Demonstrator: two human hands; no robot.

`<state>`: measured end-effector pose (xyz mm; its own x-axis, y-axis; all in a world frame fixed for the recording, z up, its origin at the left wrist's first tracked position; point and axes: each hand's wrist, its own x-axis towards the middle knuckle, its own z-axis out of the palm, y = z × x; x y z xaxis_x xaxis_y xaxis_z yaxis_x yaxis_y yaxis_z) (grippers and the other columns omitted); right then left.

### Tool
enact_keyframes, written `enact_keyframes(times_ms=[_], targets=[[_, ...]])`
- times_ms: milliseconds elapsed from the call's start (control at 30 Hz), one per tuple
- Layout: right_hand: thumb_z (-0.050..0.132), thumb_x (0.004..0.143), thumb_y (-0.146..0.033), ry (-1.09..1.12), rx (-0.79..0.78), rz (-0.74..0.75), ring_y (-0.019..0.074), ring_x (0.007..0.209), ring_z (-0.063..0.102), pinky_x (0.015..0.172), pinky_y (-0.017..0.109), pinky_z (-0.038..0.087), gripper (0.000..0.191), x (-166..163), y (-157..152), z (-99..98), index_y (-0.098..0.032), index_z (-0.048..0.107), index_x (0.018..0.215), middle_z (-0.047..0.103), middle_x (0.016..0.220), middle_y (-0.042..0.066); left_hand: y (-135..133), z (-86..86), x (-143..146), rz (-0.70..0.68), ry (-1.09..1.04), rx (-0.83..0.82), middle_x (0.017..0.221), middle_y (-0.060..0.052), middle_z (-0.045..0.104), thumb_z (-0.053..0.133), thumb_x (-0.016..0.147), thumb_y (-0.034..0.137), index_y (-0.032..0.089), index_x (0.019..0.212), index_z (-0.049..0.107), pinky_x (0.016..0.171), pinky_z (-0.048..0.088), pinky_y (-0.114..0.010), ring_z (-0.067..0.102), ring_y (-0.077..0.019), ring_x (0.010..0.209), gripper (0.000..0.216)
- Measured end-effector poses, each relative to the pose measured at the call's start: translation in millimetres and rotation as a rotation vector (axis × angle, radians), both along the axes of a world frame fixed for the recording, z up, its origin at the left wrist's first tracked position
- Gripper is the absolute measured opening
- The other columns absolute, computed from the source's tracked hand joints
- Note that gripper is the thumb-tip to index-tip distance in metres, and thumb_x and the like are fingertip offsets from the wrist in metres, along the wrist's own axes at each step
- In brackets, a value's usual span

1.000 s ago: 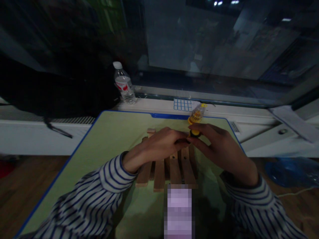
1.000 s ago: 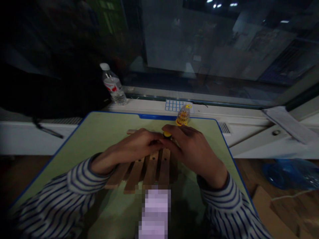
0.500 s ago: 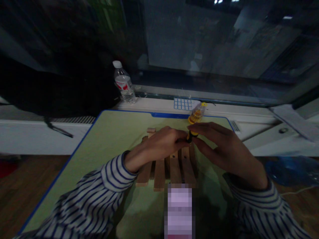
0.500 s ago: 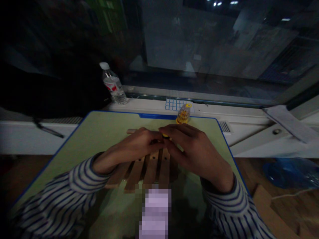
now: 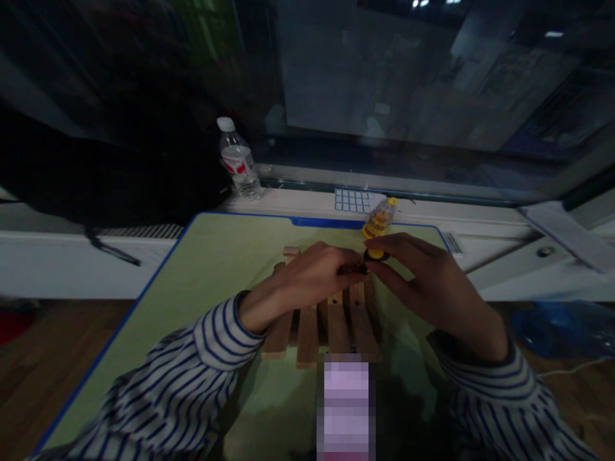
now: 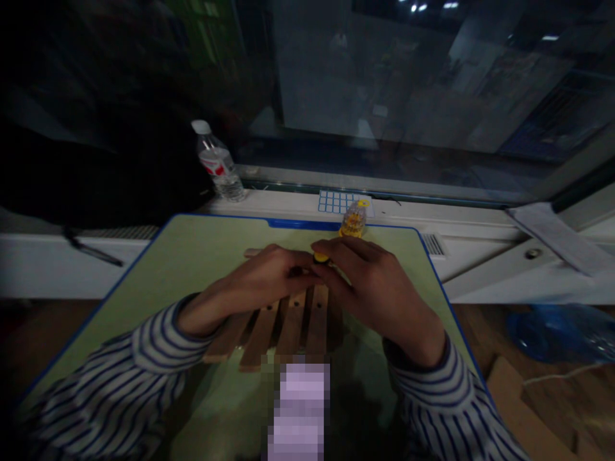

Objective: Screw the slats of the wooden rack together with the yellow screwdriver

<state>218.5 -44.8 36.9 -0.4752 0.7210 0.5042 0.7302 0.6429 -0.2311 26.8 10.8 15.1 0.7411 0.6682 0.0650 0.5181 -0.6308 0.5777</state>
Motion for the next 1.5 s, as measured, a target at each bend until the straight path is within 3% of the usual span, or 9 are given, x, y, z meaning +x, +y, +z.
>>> enact_keyframes(times_ms=[567, 800, 1000, 1167, 1267, 1500], targets=[[0.053, 0.093, -0.035, 0.011, -0.001, -0.045, 0.0196, 0.087, 0.068, 0.072, 0.030, 0.054, 0.022, -2.7, 1.9, -7.9, -0.018, 0.054, 0.107, 0.069, 0.099, 0.009, 1.0, -3.5, -0.4, -0.045, -0.088, -0.021, 0.093, -0.003, 0.074, 0.053, 0.091, 0.022, 0.021, 0.102, 0.071, 0.065, 0.042, -0.026, 0.067, -0.0157, 0.077, 0.021], [0.053, 0.092, -0.038, 0.044, -0.032, -0.084, 0.0200, 0.084, 0.069, 0.068, 0.030, 0.054, 0.022, -3.3, 1.8, -8.8, -0.020, 0.052, 0.105, 0.069, 0.096, 0.007, 1.3, -4.6, -0.3, -0.042, -0.077, 0.001, 0.103, -0.003, 0.073, 0.052, 0.092, 0.023, 0.023, 0.107, 0.069, 0.072, 0.044, -0.027, 0.067, -0.0183, 0.091, 0.023], [0.053, 0.092, -0.038, 0.039, -0.042, -0.100, 0.0208, 0.084, 0.069, 0.067, 0.032, 0.055, 0.023, -4.5, 2.7, -8.7, -0.020, 0.053, 0.107, 0.069, 0.098, 0.008, 0.0, -1.3, -0.2, -0.016, -0.069, -0.030, 0.095, -0.002, 0.074, 0.055, 0.091, 0.029, 0.021, 0.102, 0.070, 0.068, 0.043, -0.028, 0.068, -0.0174, 0.084, 0.020], [0.057, 0.090, -0.032, 0.046, -0.034, -0.019, 0.0219, 0.101, 0.066, 0.083, 0.037, 0.056, 0.039, -0.9, 0.3, -3.3, -0.016, 0.049, 0.124, 0.067, 0.114, 0.012, 0.0, 0.1, -1.0, -0.016, -0.046, -0.007, 0.090, -0.003, 0.074, 0.053, 0.092, 0.027, 0.020, 0.093, 0.070, 0.065, 0.041, -0.028, 0.068, -0.0177, 0.080, 0.019], [0.055, 0.090, -0.022, 0.041, -0.035, 0.044, 0.0189, 0.110, 0.062, 0.094, 0.035, 0.052, 0.038, 1.5, -2.0, -0.1, -0.017, 0.050, 0.127, 0.065, 0.122, 0.010, 0.3, -0.5, -0.7, -0.014, -0.021, 0.001, 0.088, -0.003, 0.074, 0.052, 0.092, 0.027, 0.020, 0.093, 0.070, 0.063, 0.040, -0.027, 0.067, -0.0172, 0.078, 0.019], [0.055, 0.091, -0.020, 0.018, -0.009, 0.034, 0.0168, 0.104, 0.064, 0.090, 0.031, 0.053, 0.026, 0.6, -2.0, -0.6, -0.015, 0.058, 0.116, 0.068, 0.114, 0.010, 1.9, -5.2, -0.8, -0.046, -0.037, -0.019, 0.096, -0.005, 0.073, 0.051, 0.092, 0.025, 0.019, 0.100, 0.070, 0.070, 0.043, -0.027, 0.067, -0.0179, 0.085, 0.021]])
